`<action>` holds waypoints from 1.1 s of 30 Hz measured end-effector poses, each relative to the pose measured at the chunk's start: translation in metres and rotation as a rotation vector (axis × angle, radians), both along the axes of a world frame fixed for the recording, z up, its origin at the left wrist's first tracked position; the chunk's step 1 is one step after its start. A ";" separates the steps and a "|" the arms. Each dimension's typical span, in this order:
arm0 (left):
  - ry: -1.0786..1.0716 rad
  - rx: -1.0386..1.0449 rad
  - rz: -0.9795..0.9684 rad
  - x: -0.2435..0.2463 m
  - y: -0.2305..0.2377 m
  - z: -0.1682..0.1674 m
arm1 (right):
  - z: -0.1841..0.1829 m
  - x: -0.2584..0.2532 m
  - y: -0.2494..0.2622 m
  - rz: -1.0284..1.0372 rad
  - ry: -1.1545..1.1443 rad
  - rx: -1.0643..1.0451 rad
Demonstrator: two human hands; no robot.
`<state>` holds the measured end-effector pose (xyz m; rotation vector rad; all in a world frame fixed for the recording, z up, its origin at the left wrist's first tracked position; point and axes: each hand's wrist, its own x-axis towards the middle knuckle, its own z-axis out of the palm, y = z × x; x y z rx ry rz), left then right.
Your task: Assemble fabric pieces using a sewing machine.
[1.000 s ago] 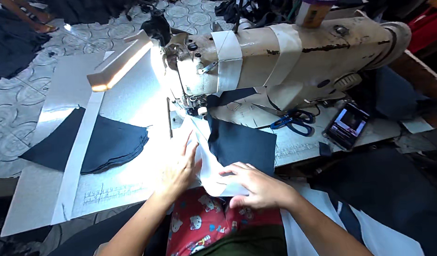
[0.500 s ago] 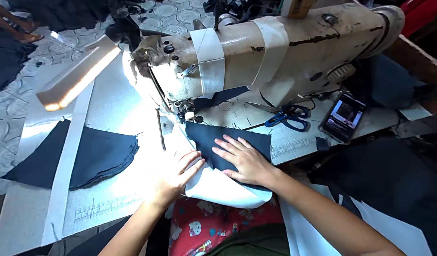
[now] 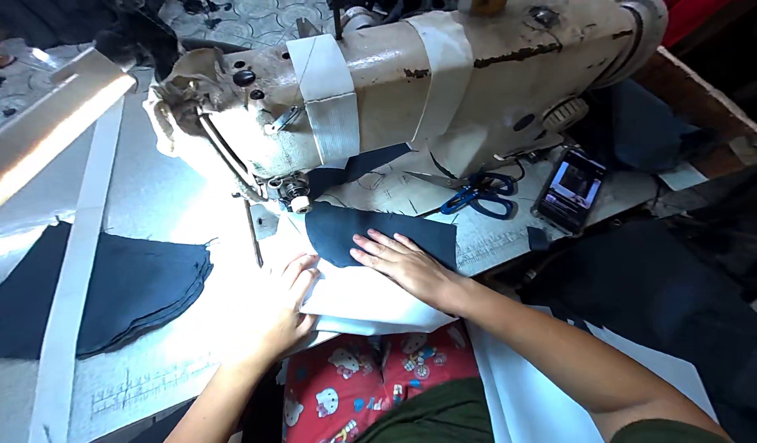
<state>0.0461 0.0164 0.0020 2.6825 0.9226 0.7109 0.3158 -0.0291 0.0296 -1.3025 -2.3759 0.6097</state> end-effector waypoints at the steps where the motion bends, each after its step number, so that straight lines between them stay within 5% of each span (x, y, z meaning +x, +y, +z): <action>1: -0.002 0.006 0.001 0.000 0.000 0.001 | 0.009 0.000 0.000 0.006 0.080 -0.088; 6: 0.018 0.036 0.047 -0.001 -0.005 -0.001 | 0.022 -0.006 -0.010 0.057 0.170 -0.229; 18: 0.023 0.015 0.039 -0.002 -0.002 -0.003 | -0.032 0.002 -0.011 -0.153 -0.170 0.333; 33: 0.027 -0.015 0.035 -0.002 -0.002 -0.002 | -0.026 0.001 -0.014 -0.118 -0.162 0.280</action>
